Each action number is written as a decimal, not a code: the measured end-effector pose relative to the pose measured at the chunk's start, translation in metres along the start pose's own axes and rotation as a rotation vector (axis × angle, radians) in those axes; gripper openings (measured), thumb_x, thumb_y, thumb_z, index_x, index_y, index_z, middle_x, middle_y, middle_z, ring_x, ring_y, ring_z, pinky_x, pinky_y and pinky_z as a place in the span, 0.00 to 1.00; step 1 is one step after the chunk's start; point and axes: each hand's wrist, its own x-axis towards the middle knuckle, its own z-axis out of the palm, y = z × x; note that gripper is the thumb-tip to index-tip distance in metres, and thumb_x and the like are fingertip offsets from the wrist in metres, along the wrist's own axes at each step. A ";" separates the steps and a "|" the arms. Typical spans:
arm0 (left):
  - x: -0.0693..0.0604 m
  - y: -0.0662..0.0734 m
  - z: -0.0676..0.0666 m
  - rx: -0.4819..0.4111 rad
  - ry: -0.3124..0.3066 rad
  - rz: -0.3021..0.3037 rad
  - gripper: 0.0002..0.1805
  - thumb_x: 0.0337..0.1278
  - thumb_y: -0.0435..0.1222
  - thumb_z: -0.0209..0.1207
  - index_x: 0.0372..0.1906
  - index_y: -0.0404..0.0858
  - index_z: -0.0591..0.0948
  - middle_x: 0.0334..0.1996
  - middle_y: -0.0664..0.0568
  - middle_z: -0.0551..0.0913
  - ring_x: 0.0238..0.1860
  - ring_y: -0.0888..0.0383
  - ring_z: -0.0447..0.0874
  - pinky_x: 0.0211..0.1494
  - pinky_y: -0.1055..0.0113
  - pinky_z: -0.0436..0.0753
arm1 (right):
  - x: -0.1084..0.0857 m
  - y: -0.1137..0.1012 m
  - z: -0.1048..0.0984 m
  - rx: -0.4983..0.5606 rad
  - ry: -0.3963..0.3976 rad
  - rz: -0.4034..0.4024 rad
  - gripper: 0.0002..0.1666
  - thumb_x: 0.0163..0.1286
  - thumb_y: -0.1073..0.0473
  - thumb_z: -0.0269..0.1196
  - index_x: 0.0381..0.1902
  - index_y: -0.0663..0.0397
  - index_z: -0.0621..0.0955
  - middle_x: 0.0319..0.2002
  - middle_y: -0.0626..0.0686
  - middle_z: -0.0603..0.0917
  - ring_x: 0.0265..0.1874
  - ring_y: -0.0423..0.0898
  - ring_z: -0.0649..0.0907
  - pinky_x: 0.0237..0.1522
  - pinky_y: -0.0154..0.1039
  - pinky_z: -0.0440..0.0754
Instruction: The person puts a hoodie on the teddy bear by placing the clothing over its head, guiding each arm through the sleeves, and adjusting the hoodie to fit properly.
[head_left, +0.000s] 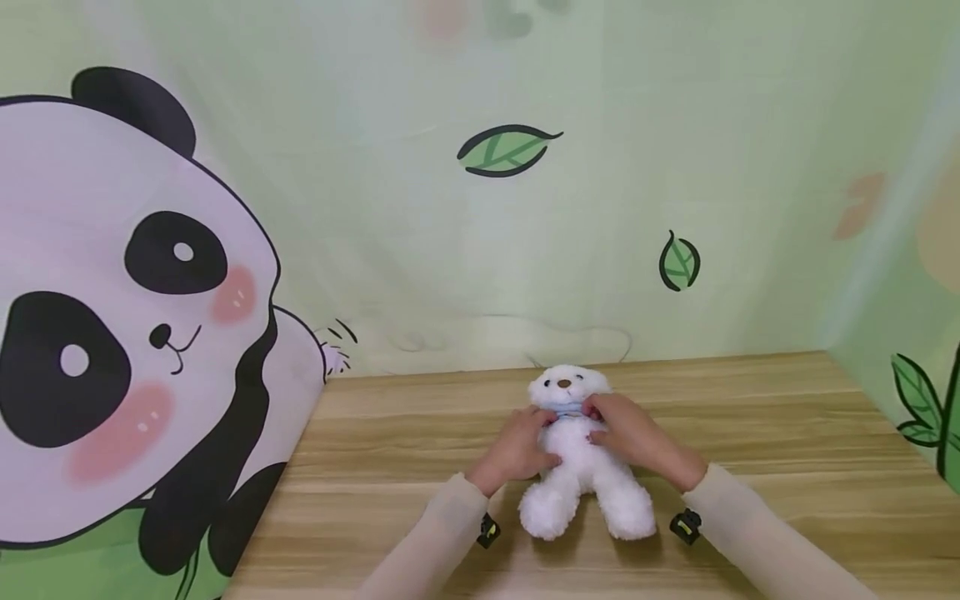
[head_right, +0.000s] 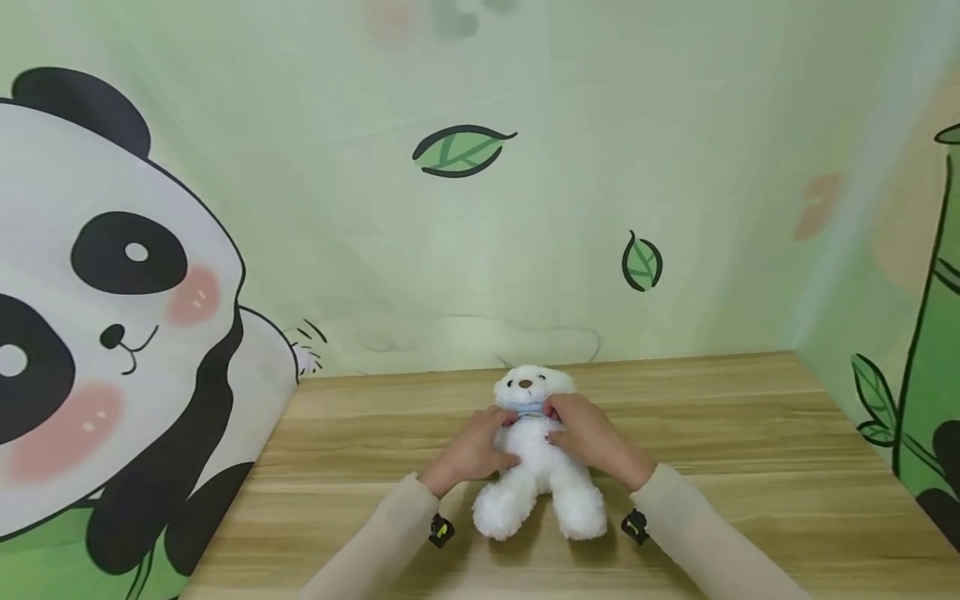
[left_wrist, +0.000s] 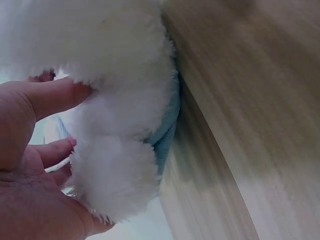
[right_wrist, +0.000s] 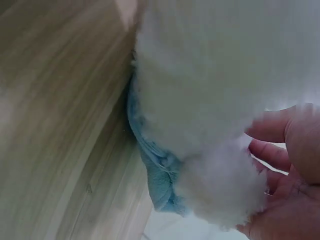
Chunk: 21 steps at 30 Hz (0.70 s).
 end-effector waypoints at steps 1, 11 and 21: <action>0.000 -0.001 0.000 0.010 0.002 -0.006 0.29 0.51 0.40 0.70 0.57 0.34 0.76 0.56 0.43 0.77 0.57 0.47 0.75 0.62 0.59 0.73 | -0.001 0.000 0.002 -0.017 0.002 -0.009 0.14 0.61 0.67 0.66 0.46 0.64 0.80 0.42 0.57 0.84 0.44 0.54 0.81 0.50 0.50 0.78; 0.002 -0.003 0.002 0.035 0.018 -0.032 0.25 0.53 0.42 0.69 0.53 0.35 0.77 0.51 0.45 0.80 0.53 0.50 0.77 0.58 0.61 0.76 | -0.007 0.002 0.002 0.026 -0.079 0.004 0.32 0.63 0.56 0.68 0.61 0.68 0.74 0.59 0.66 0.78 0.60 0.64 0.76 0.62 0.59 0.72; 0.003 -0.003 0.006 0.110 0.079 0.043 0.23 0.51 0.42 0.70 0.50 0.34 0.80 0.48 0.46 0.81 0.48 0.53 0.77 0.54 0.63 0.69 | -0.007 0.001 0.004 -0.008 -0.054 0.045 0.27 0.60 0.55 0.71 0.52 0.64 0.77 0.50 0.60 0.81 0.52 0.58 0.80 0.56 0.54 0.77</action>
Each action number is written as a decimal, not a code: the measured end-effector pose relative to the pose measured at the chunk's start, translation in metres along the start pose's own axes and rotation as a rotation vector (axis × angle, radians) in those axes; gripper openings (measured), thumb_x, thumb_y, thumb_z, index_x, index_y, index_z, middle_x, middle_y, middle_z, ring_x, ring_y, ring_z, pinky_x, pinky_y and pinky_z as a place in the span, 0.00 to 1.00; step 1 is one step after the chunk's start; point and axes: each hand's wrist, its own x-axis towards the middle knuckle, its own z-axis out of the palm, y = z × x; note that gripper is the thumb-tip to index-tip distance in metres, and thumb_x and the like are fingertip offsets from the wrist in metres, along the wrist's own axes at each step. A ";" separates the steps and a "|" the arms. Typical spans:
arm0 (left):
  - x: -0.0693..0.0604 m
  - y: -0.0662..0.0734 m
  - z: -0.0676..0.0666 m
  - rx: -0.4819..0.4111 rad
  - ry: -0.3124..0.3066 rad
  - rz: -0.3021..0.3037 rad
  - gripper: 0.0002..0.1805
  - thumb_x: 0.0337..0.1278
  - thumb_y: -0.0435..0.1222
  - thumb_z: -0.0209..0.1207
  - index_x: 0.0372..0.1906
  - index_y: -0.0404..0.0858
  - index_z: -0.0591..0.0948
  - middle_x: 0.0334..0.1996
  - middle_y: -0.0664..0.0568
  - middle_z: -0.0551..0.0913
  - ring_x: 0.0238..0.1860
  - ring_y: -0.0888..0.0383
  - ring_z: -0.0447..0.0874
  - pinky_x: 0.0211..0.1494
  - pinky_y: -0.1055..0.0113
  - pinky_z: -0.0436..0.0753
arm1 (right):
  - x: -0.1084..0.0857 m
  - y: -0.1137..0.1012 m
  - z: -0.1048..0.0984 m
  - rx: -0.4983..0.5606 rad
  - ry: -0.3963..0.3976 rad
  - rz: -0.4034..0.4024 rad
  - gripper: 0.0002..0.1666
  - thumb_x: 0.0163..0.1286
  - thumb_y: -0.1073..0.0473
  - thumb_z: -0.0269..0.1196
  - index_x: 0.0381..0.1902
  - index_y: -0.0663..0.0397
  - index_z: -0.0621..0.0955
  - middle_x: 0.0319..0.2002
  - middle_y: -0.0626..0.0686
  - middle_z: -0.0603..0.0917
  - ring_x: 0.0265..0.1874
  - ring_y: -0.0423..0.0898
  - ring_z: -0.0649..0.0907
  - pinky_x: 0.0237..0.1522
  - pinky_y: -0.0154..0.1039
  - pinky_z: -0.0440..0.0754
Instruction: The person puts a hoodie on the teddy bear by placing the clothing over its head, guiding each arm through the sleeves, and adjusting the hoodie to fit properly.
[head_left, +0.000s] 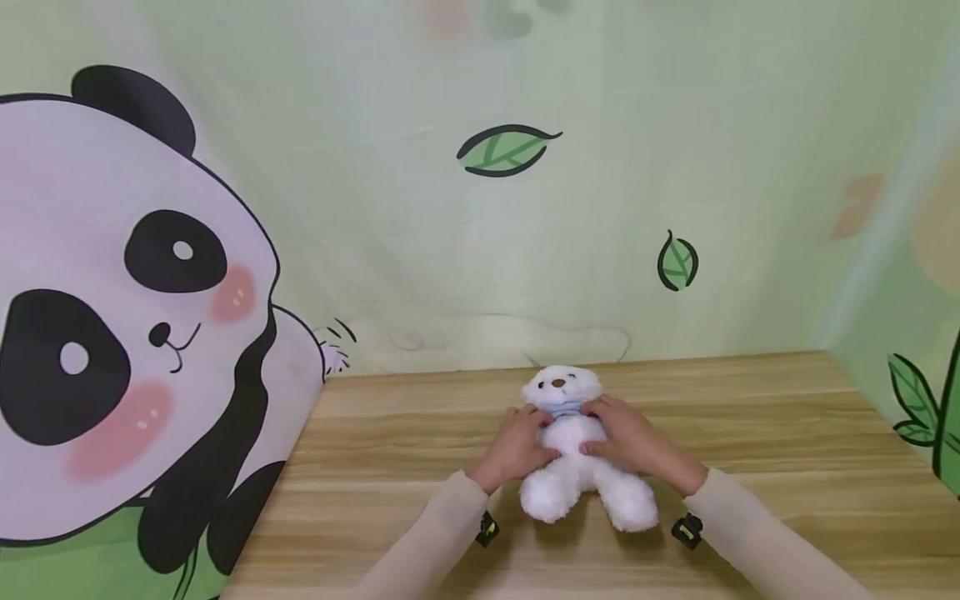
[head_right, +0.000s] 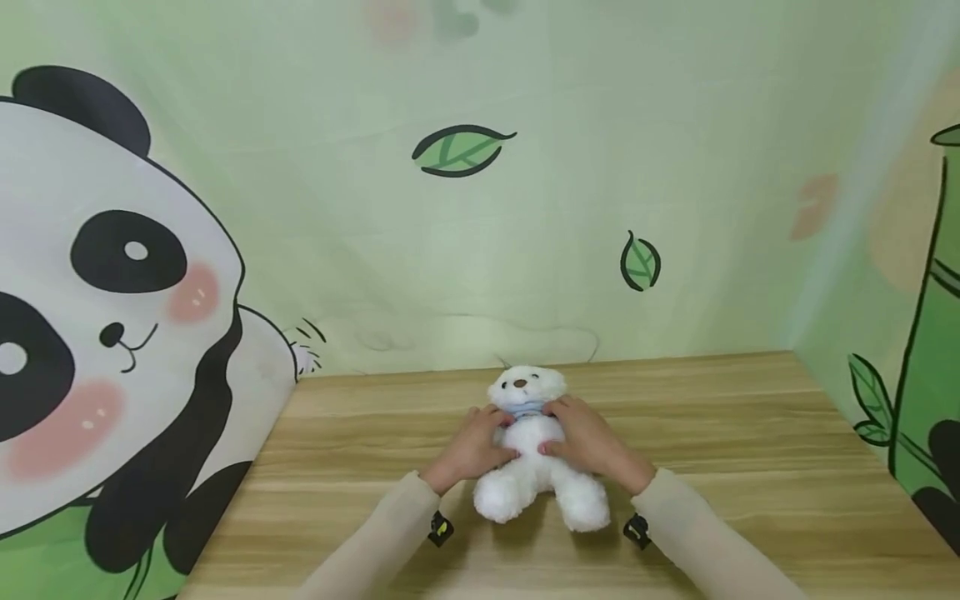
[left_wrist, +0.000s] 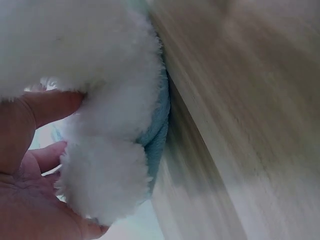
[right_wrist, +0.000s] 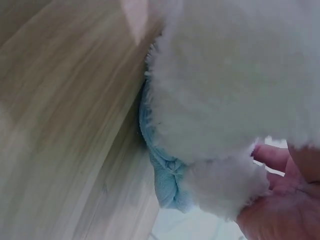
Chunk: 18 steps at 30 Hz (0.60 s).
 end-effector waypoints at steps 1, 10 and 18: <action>0.000 0.000 0.001 -0.009 0.003 0.002 0.22 0.50 0.42 0.71 0.48 0.35 0.80 0.46 0.47 0.81 0.47 0.54 0.77 0.53 0.63 0.69 | -0.001 0.000 0.000 0.001 -0.007 0.005 0.28 0.61 0.55 0.71 0.54 0.65 0.77 0.52 0.61 0.81 0.53 0.59 0.80 0.57 0.55 0.77; 0.002 0.000 0.004 -0.086 0.055 0.032 0.16 0.45 0.35 0.72 0.37 0.39 0.76 0.35 0.51 0.78 0.35 0.60 0.72 0.39 0.72 0.70 | -0.001 -0.003 0.003 -0.056 0.099 -0.049 0.18 0.52 0.58 0.76 0.34 0.55 0.77 0.35 0.50 0.79 0.37 0.47 0.77 0.43 0.45 0.77; -0.002 0.003 0.017 0.073 0.168 0.162 0.13 0.42 0.32 0.70 0.26 0.44 0.74 0.27 0.57 0.76 0.31 0.63 0.71 0.34 0.73 0.68 | -0.007 0.001 0.014 -0.097 0.213 -0.129 0.24 0.45 0.62 0.76 0.18 0.48 0.68 0.20 0.43 0.71 0.25 0.40 0.70 0.30 0.34 0.69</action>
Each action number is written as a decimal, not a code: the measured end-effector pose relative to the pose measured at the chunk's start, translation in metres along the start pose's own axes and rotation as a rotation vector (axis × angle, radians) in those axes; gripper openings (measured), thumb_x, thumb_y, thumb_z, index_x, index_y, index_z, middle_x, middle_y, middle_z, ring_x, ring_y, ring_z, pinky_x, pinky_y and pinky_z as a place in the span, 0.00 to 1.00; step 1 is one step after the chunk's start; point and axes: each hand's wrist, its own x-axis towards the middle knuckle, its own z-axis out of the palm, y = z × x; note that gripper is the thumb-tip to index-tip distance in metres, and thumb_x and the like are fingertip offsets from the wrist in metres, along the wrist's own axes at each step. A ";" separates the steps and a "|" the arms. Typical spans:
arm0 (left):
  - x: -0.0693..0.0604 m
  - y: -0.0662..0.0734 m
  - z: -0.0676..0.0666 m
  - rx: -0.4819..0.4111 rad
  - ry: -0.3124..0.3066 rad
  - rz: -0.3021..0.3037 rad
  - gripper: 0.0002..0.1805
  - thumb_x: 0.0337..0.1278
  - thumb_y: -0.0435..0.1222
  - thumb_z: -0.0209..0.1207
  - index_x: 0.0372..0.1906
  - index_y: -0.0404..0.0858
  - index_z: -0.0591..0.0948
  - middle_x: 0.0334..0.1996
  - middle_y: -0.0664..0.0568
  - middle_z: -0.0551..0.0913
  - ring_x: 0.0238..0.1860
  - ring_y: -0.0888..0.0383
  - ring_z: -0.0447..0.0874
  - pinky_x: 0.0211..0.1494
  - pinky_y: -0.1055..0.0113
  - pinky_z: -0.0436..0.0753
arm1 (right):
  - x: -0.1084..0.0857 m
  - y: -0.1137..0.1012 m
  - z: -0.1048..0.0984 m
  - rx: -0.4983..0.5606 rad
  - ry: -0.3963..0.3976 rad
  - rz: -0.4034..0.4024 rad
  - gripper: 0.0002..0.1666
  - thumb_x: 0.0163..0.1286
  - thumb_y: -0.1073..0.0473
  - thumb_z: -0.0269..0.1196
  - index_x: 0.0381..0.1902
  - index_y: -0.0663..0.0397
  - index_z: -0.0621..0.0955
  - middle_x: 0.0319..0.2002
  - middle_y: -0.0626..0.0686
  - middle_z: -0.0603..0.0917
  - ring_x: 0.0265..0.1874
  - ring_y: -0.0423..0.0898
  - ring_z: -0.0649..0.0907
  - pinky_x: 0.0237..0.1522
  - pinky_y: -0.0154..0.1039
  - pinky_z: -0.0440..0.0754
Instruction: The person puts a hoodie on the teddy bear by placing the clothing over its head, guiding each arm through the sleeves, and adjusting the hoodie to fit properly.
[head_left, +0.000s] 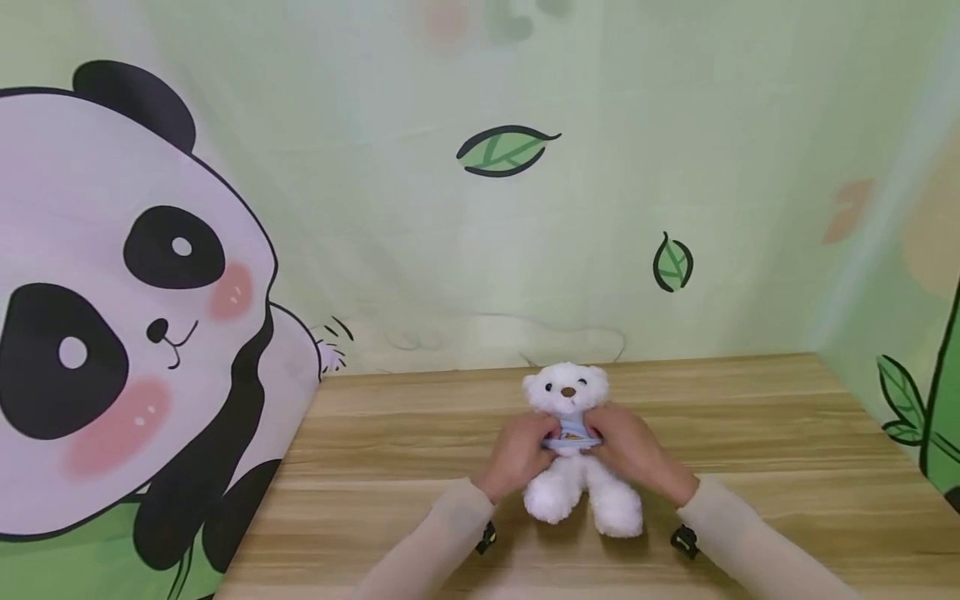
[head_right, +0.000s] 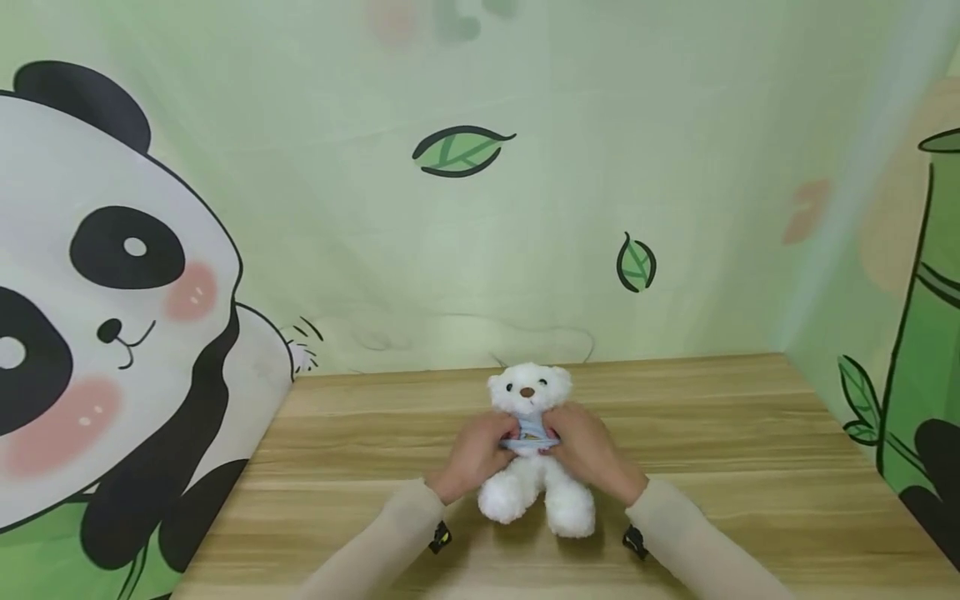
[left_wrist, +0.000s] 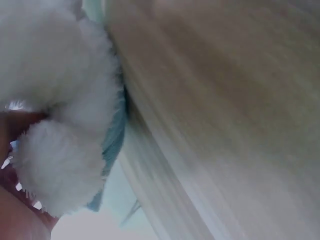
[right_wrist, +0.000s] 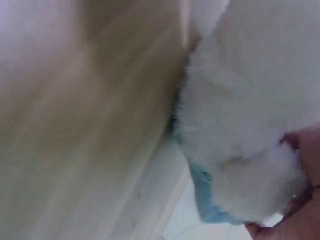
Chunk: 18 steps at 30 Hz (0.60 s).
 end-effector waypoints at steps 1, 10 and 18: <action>0.000 0.000 0.001 0.016 0.013 0.015 0.14 0.41 0.32 0.69 0.25 0.44 0.73 0.26 0.58 0.76 0.30 0.63 0.71 0.33 0.73 0.68 | -0.002 0.001 0.001 -0.015 0.006 -0.002 0.24 0.45 0.62 0.76 0.17 0.47 0.68 0.19 0.42 0.70 0.24 0.40 0.70 0.28 0.34 0.68; -0.004 0.000 0.000 0.117 0.022 0.070 0.14 0.56 0.37 0.67 0.47 0.45 0.80 0.46 0.57 0.80 0.47 0.58 0.76 0.52 0.68 0.77 | -0.011 0.014 -0.002 0.008 0.071 0.056 0.16 0.53 0.55 0.76 0.31 0.49 0.78 0.31 0.45 0.78 0.30 0.41 0.77 0.33 0.37 0.76; -0.007 0.007 -0.004 0.124 -0.041 0.066 0.19 0.62 0.38 0.60 0.58 0.43 0.77 0.53 0.53 0.77 0.53 0.56 0.76 0.55 0.67 0.79 | -0.015 0.008 -0.013 -0.133 0.019 -0.111 0.27 0.54 0.52 0.75 0.49 0.58 0.82 0.49 0.55 0.82 0.46 0.51 0.82 0.46 0.47 0.82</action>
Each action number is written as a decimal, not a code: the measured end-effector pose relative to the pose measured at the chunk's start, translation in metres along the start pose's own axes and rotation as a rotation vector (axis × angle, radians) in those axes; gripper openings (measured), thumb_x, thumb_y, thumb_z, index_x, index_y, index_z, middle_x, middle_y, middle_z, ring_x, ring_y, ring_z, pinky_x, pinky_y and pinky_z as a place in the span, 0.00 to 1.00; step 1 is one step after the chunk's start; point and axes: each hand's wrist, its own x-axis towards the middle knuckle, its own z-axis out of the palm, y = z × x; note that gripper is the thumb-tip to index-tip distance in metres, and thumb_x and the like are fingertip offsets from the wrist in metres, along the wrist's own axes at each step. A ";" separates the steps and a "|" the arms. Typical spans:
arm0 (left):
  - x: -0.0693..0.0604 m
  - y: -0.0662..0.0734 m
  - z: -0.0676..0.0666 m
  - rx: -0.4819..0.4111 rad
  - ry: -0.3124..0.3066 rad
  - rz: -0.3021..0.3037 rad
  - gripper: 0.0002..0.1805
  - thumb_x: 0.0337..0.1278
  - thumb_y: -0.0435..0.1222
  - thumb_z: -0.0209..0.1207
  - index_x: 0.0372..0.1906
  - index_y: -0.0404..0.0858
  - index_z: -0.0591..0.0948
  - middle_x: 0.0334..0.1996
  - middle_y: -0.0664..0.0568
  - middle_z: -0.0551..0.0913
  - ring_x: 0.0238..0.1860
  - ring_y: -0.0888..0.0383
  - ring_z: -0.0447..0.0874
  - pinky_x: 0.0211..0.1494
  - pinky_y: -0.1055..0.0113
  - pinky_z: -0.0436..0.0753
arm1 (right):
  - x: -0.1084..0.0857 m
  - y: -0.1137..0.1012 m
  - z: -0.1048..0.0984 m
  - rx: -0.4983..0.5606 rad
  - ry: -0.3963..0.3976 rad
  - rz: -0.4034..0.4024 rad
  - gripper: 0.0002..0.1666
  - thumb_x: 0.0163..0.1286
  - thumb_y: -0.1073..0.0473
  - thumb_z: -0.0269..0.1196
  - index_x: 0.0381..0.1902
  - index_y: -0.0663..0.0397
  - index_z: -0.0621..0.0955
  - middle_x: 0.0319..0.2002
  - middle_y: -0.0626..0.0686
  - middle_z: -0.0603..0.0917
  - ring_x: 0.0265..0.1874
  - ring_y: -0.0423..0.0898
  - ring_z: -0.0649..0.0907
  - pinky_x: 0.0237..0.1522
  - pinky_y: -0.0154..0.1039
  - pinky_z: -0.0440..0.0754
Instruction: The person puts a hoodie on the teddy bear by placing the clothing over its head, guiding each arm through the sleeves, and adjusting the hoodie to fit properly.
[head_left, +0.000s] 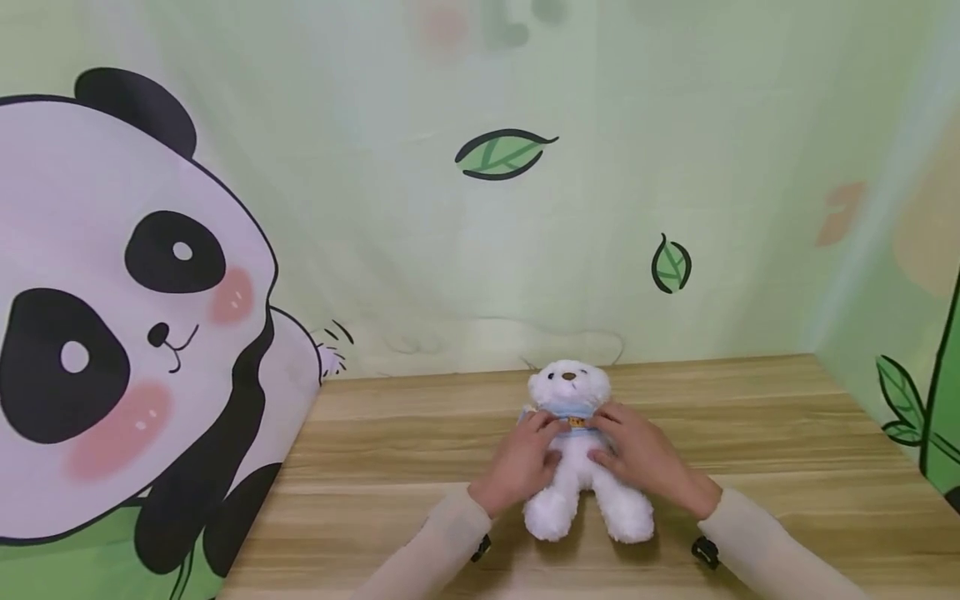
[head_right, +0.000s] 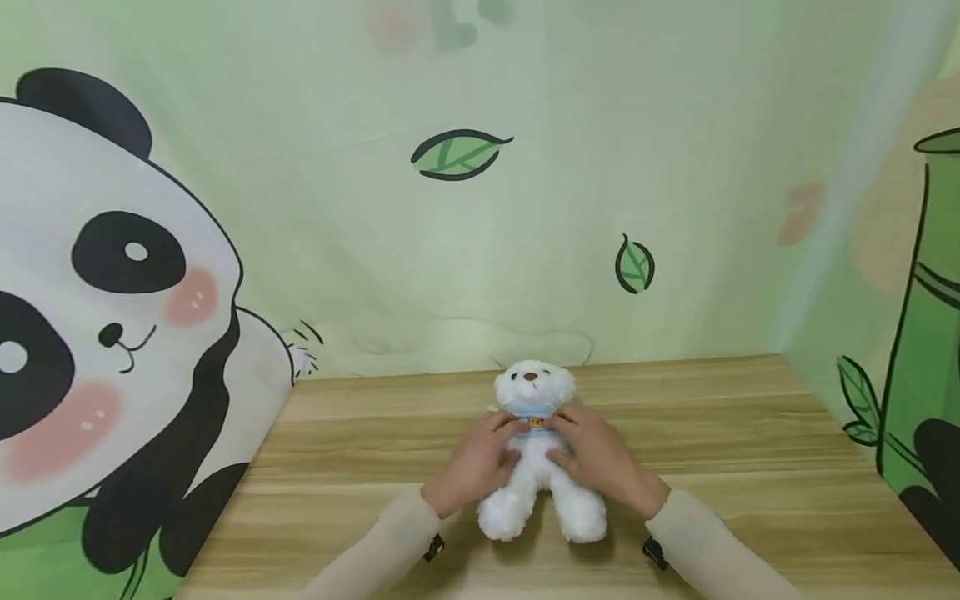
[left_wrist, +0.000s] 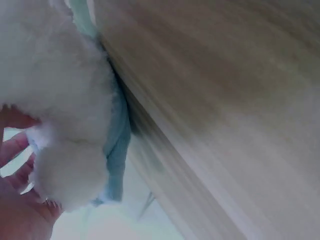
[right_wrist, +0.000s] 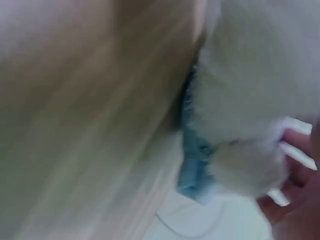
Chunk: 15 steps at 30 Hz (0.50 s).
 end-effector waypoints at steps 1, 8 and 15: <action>0.000 0.001 0.000 -0.012 -0.016 -0.015 0.20 0.62 0.40 0.60 0.59 0.44 0.77 0.54 0.53 0.77 0.53 0.56 0.76 0.55 0.67 0.79 | 0.000 -0.001 -0.001 0.005 -0.023 0.010 0.30 0.54 0.52 0.75 0.52 0.60 0.81 0.52 0.57 0.81 0.48 0.53 0.82 0.48 0.49 0.82; 0.002 0.005 -0.001 -0.076 -0.100 -0.043 0.24 0.60 0.48 0.62 0.59 0.45 0.75 0.54 0.53 0.75 0.53 0.56 0.71 0.54 0.67 0.78 | 0.001 0.000 0.000 0.052 -0.117 0.098 0.26 0.52 0.56 0.76 0.47 0.57 0.78 0.47 0.52 0.81 0.46 0.50 0.82 0.47 0.46 0.81; 0.005 0.008 0.009 -0.057 0.028 0.012 0.13 0.58 0.30 0.61 0.44 0.47 0.77 0.40 0.57 0.74 0.43 0.59 0.71 0.45 0.72 0.73 | 0.004 0.002 0.011 0.040 -0.016 -0.012 0.19 0.52 0.64 0.74 0.29 0.49 0.72 0.27 0.43 0.75 0.29 0.41 0.75 0.32 0.37 0.75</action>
